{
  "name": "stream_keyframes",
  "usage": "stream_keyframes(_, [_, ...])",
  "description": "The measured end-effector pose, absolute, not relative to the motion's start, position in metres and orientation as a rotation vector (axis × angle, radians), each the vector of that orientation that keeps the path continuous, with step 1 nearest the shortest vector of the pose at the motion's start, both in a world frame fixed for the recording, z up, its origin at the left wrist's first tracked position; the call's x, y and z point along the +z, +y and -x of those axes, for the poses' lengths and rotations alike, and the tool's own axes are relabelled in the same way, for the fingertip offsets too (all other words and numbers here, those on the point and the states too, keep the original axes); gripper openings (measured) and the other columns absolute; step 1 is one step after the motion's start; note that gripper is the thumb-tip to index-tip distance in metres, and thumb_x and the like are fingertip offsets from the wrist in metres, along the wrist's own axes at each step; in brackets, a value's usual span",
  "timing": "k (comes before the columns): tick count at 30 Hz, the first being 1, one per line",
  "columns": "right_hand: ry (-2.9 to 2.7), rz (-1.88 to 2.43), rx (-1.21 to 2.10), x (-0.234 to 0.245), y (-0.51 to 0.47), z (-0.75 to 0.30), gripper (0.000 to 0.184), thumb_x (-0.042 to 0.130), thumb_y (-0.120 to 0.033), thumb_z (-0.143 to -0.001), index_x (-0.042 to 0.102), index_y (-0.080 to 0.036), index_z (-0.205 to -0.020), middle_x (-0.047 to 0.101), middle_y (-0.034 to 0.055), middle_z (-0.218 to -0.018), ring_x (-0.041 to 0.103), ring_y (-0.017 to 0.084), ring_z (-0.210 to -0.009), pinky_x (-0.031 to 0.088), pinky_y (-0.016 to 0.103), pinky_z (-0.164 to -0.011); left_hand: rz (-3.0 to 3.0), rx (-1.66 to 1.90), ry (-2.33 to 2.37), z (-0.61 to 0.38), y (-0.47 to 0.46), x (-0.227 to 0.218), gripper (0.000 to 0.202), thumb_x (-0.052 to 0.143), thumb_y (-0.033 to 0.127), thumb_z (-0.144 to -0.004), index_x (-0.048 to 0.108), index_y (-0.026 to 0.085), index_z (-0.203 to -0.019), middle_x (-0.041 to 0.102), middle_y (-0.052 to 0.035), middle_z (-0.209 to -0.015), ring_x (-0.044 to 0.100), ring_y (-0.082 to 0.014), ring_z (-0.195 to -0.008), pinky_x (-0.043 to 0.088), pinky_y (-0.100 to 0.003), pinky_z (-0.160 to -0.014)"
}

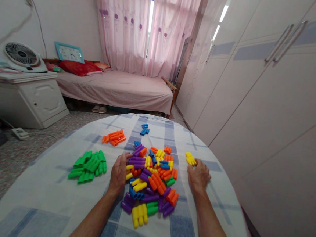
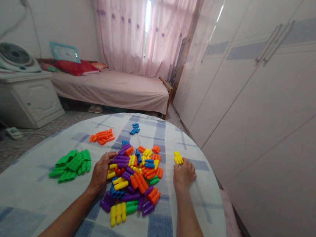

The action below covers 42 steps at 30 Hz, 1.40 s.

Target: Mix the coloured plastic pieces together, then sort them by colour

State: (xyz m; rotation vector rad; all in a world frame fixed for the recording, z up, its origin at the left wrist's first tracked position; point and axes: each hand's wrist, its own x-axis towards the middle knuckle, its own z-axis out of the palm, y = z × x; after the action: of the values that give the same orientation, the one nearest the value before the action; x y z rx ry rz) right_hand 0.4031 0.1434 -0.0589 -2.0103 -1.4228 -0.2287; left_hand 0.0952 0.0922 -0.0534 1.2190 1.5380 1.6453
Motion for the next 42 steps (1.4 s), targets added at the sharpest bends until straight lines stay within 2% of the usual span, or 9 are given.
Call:
stream_keyframes(4, [-1.503, 1.746, -0.172, -0.048, 0.142, -0.39, 0.035, 0.046, -0.031, -0.082, 0.06, -0.016, -0.111, 0.06, 0.014, -0.11, 0.051, 0.027, -0.106, 0.041, 0.045, -0.09, -1.218, 1.634, 1.543, -0.096, 0.092, -0.051, 0.054, 0.027, 0.059, -0.089, 0.063, 0.02, -0.096, 0.063, -0.0087, -0.109, 0.059, -0.0217, -0.106, 0.043, -0.044, -0.099])
stream_keyframes(8, [-1.709, 1.394, 0.134, -0.039, 0.138, -0.368, 0.034, 0.045, -0.036, -0.086, 0.061, -0.015, -0.107, 0.065, 0.0094, -0.097, 0.058, 0.02, -0.092, 0.045, 0.036, -0.086, -1.251, 1.648, 1.553, -0.096, 0.091, -0.05, 0.054, 0.027, 0.06, -0.089, 0.063, 0.02, -0.093, 0.063, -0.0084, -0.106, 0.059, -0.0217, -0.105, 0.042, -0.044, -0.1])
stream_keyframes(12, [-1.881, 1.368, 0.328, -0.038, 0.128, -0.35, 0.032, 0.048, -0.038, -0.086, 0.063, -0.019, -0.107, 0.066, 0.0055, -0.09, 0.06, 0.019, -0.084, 0.046, 0.033, -0.08, -1.244, 1.64, 1.553, -0.095, 0.092, -0.051, 0.053, 0.026, 0.058, -0.09, 0.062, 0.019, -0.095, 0.063, -0.0091, -0.107, 0.059, -0.0217, -0.104, 0.041, -0.046, -0.1])
stream_keyframes(21, [-1.827, 1.31, 0.539, -0.047, 0.132, -0.35, 0.03, 0.05, -0.035, -0.083, 0.063, -0.021, -0.107, 0.068, 0.0052, -0.099, 0.062, 0.017, -0.081, 0.05, 0.031, -0.074, -1.262, 1.639, 1.549, -0.094, 0.092, -0.054, 0.051, 0.026, 0.056, -0.091, 0.062, 0.02, -0.095, 0.063, -0.0083, -0.105, 0.059, -0.0217, -0.103, 0.042, -0.046, -0.099])
stream_keyframes(27, [-1.655, 1.376, 0.328, -0.05, 0.138, -0.359, 0.033, 0.048, -0.032, -0.08, 0.064, -0.018, -0.106, 0.067, 0.0085, -0.102, 0.061, 0.02, -0.091, 0.048, 0.035, -0.08, -1.309, 1.674, 1.547, -0.094, 0.093, -0.054, 0.052, 0.026, 0.057, -0.091, 0.063, 0.021, -0.092, 0.063, -0.0082, -0.106, 0.057, -0.0212, -0.105, 0.04, -0.045, -0.102])
stream_keyframes(35, [-1.318, 1.711, 0.055, -0.049, 0.149, -0.405, 0.044, 0.038, -0.035, -0.081, 0.063, -0.014, -0.111, 0.065, 0.0124, -0.109, 0.057, 0.024, -0.096, 0.042, 0.039, -0.088, -1.291, 1.665, 1.535, -0.094, 0.094, -0.055, 0.054, 0.026, 0.059, -0.09, 0.064, 0.02, -0.093, 0.062, -0.0085, -0.108, 0.057, -0.0223, -0.107, 0.039, -0.047, -0.102])
stream_keyframes(38, [-1.265, 1.928, 0.045, -0.05, 0.149, -0.416, 0.044, 0.034, -0.032, -0.083, 0.064, -0.017, -0.112, 0.064, 0.0127, -0.111, 0.054, 0.027, -0.1, 0.04, 0.041, -0.088, -1.281, 1.666, 1.536, -0.093, 0.095, -0.058, 0.054, 0.026, 0.058, -0.09, 0.064, 0.02, -0.094, 0.063, -0.0087, -0.109, 0.057, -0.0223, -0.108, 0.038, -0.047, -0.104])
stream_keyframes(42, [-1.262, 2.153, 0.093, -0.052, 0.147, -0.418, 0.044, 0.033, -0.032, -0.085, 0.063, -0.019, -0.115, 0.061, 0.0132, -0.115, 0.052, 0.029, -0.104, 0.038, 0.044, -0.087, -1.24, 1.655, 1.525, -0.092, 0.097, -0.063, 0.055, 0.028, 0.06, -0.089, 0.064, 0.019, -0.096, 0.064, -0.0091, -0.109, 0.059, -0.0225, -0.105, 0.044, -0.046, -0.098])
